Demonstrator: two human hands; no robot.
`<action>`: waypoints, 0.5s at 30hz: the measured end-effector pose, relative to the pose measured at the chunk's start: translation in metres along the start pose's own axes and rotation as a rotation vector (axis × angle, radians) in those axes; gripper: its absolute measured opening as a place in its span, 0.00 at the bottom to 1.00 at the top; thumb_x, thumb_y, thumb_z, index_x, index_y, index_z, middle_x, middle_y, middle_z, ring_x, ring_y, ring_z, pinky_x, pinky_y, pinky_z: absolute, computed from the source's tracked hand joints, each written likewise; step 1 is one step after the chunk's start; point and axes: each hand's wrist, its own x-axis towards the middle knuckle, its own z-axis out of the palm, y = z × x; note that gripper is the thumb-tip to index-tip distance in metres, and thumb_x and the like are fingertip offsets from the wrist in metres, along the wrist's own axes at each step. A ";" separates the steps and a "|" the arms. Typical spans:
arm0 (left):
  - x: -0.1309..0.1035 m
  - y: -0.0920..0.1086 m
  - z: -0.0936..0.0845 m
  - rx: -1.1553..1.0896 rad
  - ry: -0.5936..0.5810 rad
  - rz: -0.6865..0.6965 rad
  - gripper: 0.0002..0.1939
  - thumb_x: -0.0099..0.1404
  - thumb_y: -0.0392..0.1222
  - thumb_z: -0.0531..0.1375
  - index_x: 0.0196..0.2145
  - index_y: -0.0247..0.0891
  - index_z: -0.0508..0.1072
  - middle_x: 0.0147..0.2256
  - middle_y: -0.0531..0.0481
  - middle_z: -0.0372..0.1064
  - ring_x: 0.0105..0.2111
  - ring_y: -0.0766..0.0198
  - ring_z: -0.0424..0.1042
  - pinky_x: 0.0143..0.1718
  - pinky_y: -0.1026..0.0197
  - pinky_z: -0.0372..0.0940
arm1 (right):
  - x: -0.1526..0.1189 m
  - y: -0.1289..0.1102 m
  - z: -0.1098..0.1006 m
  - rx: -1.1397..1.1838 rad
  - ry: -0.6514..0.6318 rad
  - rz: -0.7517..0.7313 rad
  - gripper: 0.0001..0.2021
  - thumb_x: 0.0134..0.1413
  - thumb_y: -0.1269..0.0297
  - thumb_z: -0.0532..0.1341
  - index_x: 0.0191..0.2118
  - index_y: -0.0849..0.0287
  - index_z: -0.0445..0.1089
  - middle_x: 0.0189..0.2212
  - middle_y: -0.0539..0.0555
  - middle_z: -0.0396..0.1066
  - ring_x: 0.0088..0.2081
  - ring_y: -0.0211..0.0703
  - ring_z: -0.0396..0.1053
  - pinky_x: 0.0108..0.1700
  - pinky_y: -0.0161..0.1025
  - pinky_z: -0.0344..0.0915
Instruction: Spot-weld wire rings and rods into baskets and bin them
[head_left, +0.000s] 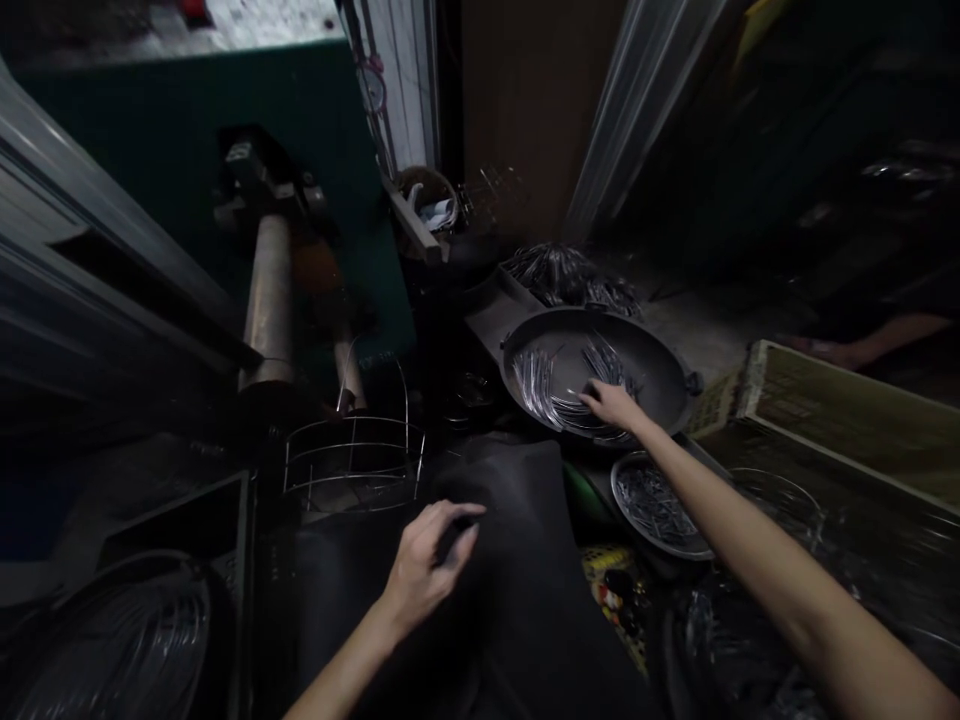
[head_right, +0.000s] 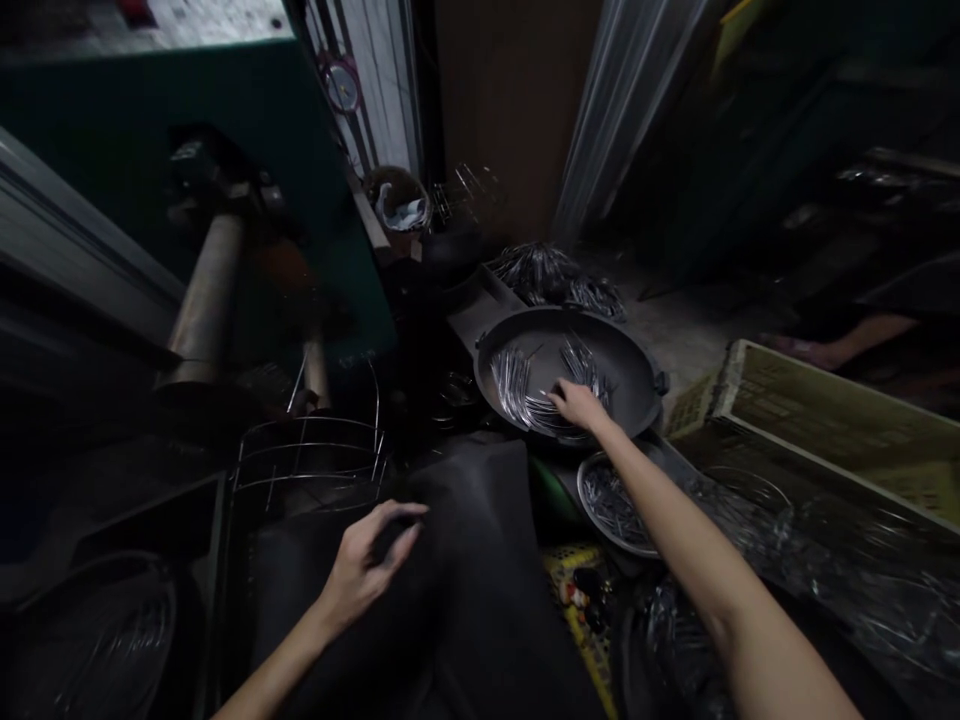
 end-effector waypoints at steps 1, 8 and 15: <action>0.012 0.005 0.004 -0.042 -0.024 -0.025 0.13 0.67 0.39 0.54 0.48 0.41 0.70 0.41 0.47 0.72 0.41 0.62 0.72 0.44 0.59 0.68 | -0.002 -0.009 -0.011 0.086 0.078 0.039 0.07 0.57 0.64 0.56 0.37 0.61 0.67 0.33 0.62 0.73 0.39 0.51 0.71 0.43 0.42 0.64; 0.084 0.043 0.049 -0.293 -0.035 0.049 0.25 0.67 0.51 0.52 0.57 0.36 0.62 0.56 0.39 0.61 0.57 0.52 0.60 0.60 0.48 0.54 | -0.070 -0.166 -0.101 1.371 -0.039 -0.071 0.14 0.57 0.64 0.55 0.22 0.56 0.52 0.17 0.43 0.47 0.16 0.30 0.38 0.18 0.30 0.44; 0.032 0.032 0.041 -0.436 -0.084 -0.202 0.26 0.69 0.58 0.45 0.39 0.35 0.73 0.26 0.50 0.64 0.26 0.67 0.63 0.32 0.65 0.60 | -0.101 -0.246 -0.146 1.608 -0.094 -0.078 0.19 0.55 0.78 0.51 0.17 0.55 0.50 0.16 0.43 0.40 0.16 0.31 0.29 0.16 0.31 0.40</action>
